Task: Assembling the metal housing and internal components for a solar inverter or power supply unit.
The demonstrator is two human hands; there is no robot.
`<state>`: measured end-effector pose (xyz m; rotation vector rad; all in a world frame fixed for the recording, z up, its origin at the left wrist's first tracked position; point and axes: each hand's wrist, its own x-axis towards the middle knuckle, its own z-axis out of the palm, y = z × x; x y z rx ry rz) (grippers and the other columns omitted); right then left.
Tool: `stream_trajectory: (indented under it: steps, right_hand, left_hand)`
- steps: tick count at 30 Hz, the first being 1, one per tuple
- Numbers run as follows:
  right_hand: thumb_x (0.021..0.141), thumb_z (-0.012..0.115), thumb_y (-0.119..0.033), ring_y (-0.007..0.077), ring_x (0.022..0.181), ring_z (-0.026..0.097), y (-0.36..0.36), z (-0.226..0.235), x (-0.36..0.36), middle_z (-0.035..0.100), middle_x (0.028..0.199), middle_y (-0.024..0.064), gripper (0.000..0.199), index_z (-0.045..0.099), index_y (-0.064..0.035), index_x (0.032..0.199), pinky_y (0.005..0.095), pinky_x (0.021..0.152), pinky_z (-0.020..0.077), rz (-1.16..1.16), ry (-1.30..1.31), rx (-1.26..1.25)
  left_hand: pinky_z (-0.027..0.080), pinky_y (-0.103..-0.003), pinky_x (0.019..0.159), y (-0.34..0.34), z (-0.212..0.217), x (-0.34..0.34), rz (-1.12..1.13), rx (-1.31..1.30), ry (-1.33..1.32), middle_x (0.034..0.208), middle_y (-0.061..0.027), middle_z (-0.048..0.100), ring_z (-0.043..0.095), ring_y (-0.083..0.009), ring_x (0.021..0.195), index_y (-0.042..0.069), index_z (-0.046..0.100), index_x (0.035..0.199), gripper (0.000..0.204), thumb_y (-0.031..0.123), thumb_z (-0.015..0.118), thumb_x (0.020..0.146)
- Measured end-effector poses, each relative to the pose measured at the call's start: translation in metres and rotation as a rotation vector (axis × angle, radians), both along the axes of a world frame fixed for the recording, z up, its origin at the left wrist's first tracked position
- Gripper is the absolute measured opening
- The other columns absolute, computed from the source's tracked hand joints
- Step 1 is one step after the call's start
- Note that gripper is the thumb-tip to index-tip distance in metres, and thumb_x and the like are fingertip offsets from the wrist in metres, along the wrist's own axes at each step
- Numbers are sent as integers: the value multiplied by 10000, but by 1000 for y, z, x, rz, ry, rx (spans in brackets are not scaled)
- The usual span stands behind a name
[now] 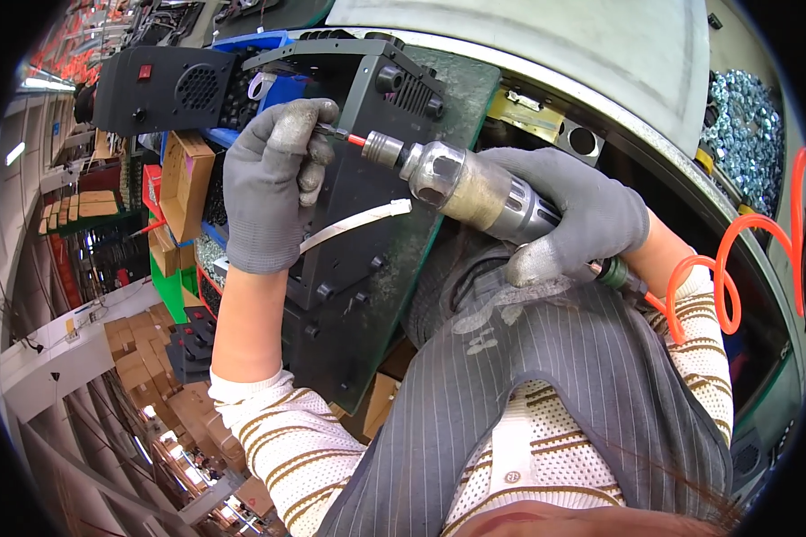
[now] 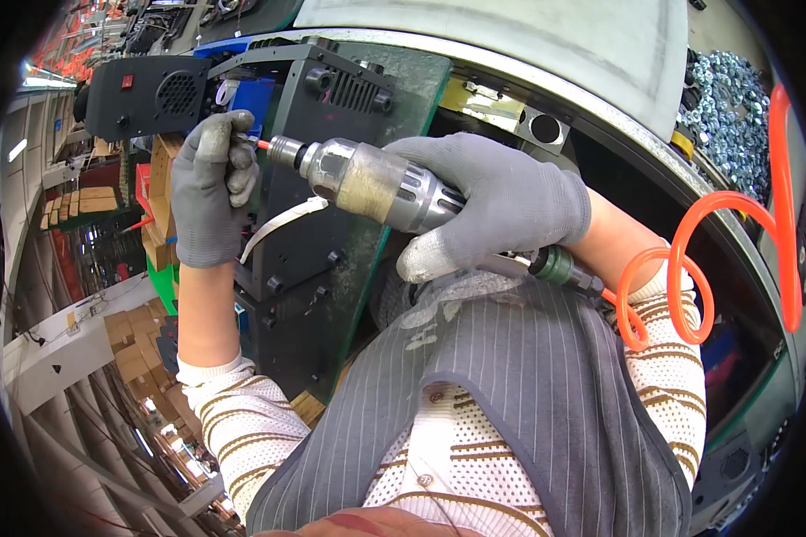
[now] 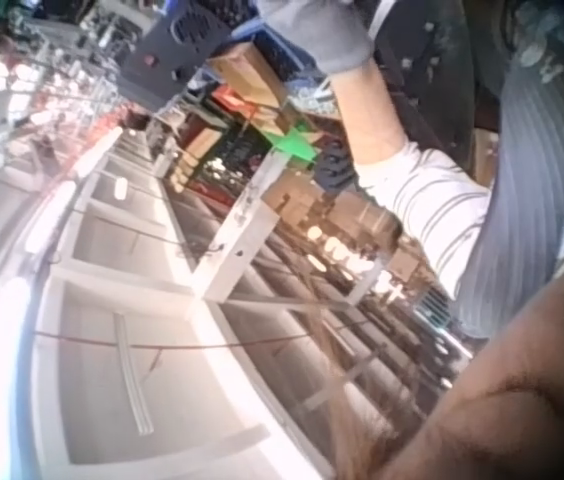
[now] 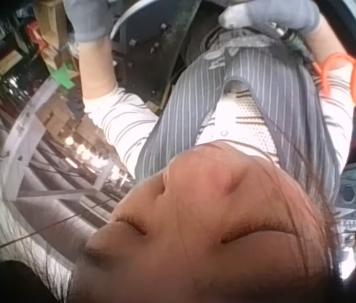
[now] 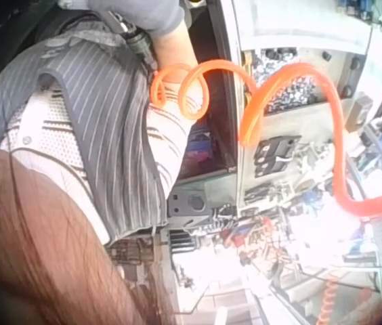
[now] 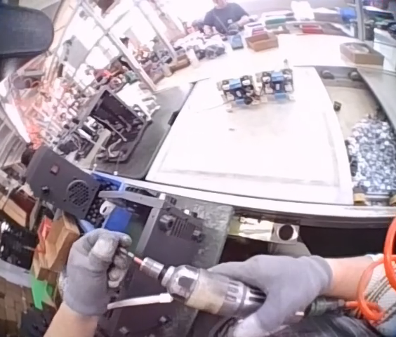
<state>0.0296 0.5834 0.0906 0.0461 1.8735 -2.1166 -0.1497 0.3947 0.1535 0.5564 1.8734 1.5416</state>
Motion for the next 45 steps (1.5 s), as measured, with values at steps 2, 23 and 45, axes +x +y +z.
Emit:
stream_trajectory:
  steps: [2, 23, 45]
  right_hand:
    - [508, 795, -342, 148, 883, 571, 0, -11, 2, 603, 987, 87, 868, 499, 29, 1234, 281, 803, 463, -67, 141, 79]
    - [657, 751, -330, 215, 795, 585, 52, -91, -2, 606, 859, 118, 706, 508, 17, 1222, 317, 742, 461, -104, -64, 388]
    - [648, 741, -289, 235, 863, 588, 60, -85, -18, 628, 938, 125, 655, 528, -31, 1212, 335, 803, 452, -55, 21, 661]
  left_hand:
    - [270, -138, 461, 9, 2, 7, -31, -74, 227, 723, 44, 555, 413, 17, 558, 10, 642, 1058, 295, 253, 604, 894]
    - [492, -274, 598, 29, -23, -22, -302, -708, 113, 755, -71, 649, 600, -125, 625, -26, 650, 945, 261, 191, 655, 800]
    - [502, -259, 626, 23, -34, -41, -357, -644, 72, 792, -74, 639, 606, -122, 659, -29, 621, 928, 302, 189, 663, 724]
